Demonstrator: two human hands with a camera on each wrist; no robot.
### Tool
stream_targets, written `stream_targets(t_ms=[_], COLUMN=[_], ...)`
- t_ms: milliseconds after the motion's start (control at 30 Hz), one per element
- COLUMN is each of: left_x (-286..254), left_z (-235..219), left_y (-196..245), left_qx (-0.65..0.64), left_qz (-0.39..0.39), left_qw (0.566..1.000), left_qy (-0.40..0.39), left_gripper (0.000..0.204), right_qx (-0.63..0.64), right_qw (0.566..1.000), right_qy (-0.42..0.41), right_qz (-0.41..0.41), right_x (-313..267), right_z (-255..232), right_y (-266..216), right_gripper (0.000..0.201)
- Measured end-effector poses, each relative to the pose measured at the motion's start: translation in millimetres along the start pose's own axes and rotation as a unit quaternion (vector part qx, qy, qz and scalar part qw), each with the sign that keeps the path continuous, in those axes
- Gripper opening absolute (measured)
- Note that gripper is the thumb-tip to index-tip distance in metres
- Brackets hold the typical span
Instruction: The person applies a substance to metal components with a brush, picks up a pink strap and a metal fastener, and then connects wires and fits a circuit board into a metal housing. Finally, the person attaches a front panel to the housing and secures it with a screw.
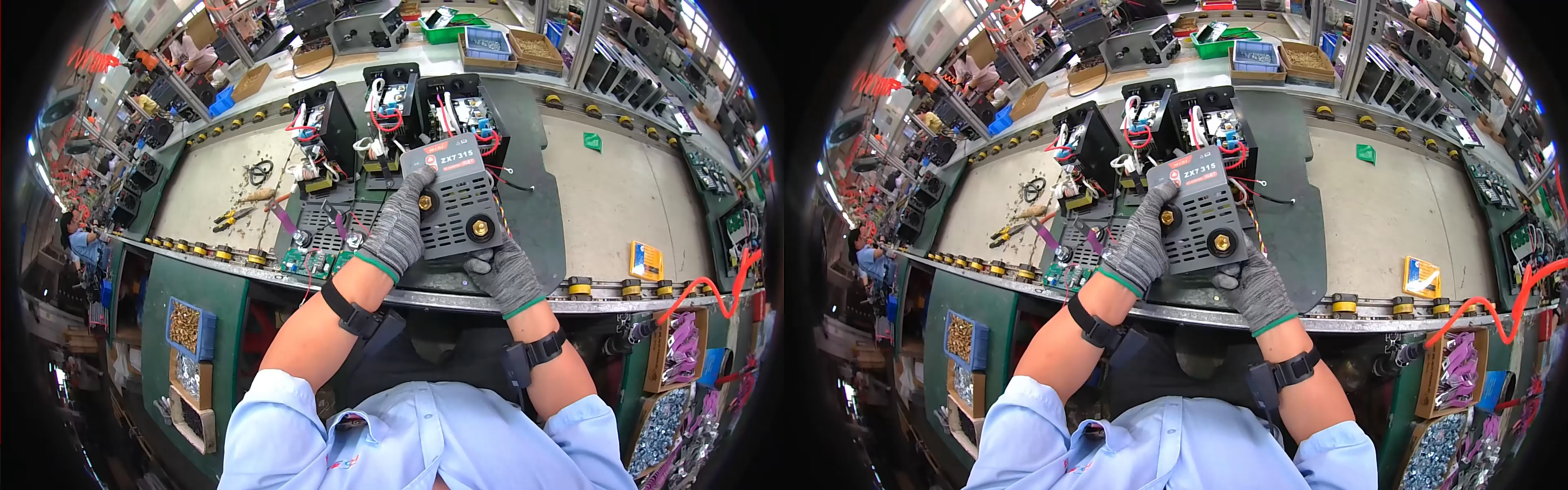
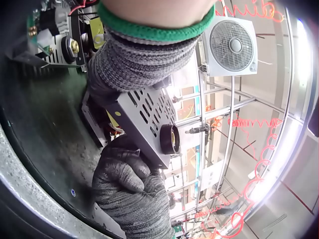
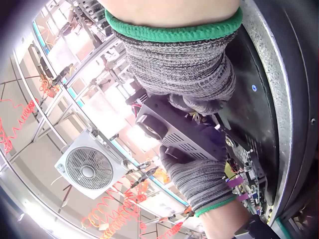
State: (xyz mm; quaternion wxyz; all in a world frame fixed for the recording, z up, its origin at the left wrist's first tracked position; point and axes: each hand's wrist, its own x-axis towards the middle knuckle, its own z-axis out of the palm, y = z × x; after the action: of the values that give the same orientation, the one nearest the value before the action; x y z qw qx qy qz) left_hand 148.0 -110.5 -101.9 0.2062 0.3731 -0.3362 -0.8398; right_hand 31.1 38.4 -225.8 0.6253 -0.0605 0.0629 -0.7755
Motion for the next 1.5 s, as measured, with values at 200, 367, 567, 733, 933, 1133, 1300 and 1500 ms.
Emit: stream_targets(t_ms=[200, 367, 567, 733, 933, 1133, 1300, 1500], left_x=[5, 5, 7, 5, 26, 16, 14, 18], left_z=[-3, -2, -2, 0, -16, -16, -6, -7], left_y=[-4, -4, -3, -3, -12, -15, -5, -7], left_qx=[-0.001, -0.004, -0.007, -0.040, -0.085, -0.104, -0.054, -0.028], left_qz=[0.005, 0.007, -0.004, -0.008, -0.039, 0.016, -0.034, -0.027], left_qw=[1.000, 1.000, 1.000, 0.999, 0.992, 0.985, 0.998, 0.999], left_qy=[-0.020, -0.020, -0.011, -0.032, -0.090, -0.138, -0.010, -0.011], left_gripper=[0.052, 0.052, 0.052, 0.053, 0.054, 0.065, 0.055, 0.057], right_qx=[-0.045, -0.016, -0.048, -0.024, -0.204, -0.695, -0.733, -0.302], right_qw=[0.984, 0.999, 0.980, 0.997, 0.967, 0.685, 0.632, 0.934], right_qy=[0.169, 0.030, 0.189, 0.060, 0.131, 0.143, 0.096, 0.143], right_qz=[-0.020, -0.008, -0.035, -0.030, -0.077, -0.165, -0.230, -0.129], right_x=[-7, -5, -10, -4, -9, -14, -7, -6], right_z=[44, 1, 67, 23, 42, 23, -29, -17], right_y=[0, -4, 0, -1, 3, 1, -5, -5], right_gripper=[0.024, 0.028, 0.023, 0.027, 0.036, 0.053, 0.038, 0.026])
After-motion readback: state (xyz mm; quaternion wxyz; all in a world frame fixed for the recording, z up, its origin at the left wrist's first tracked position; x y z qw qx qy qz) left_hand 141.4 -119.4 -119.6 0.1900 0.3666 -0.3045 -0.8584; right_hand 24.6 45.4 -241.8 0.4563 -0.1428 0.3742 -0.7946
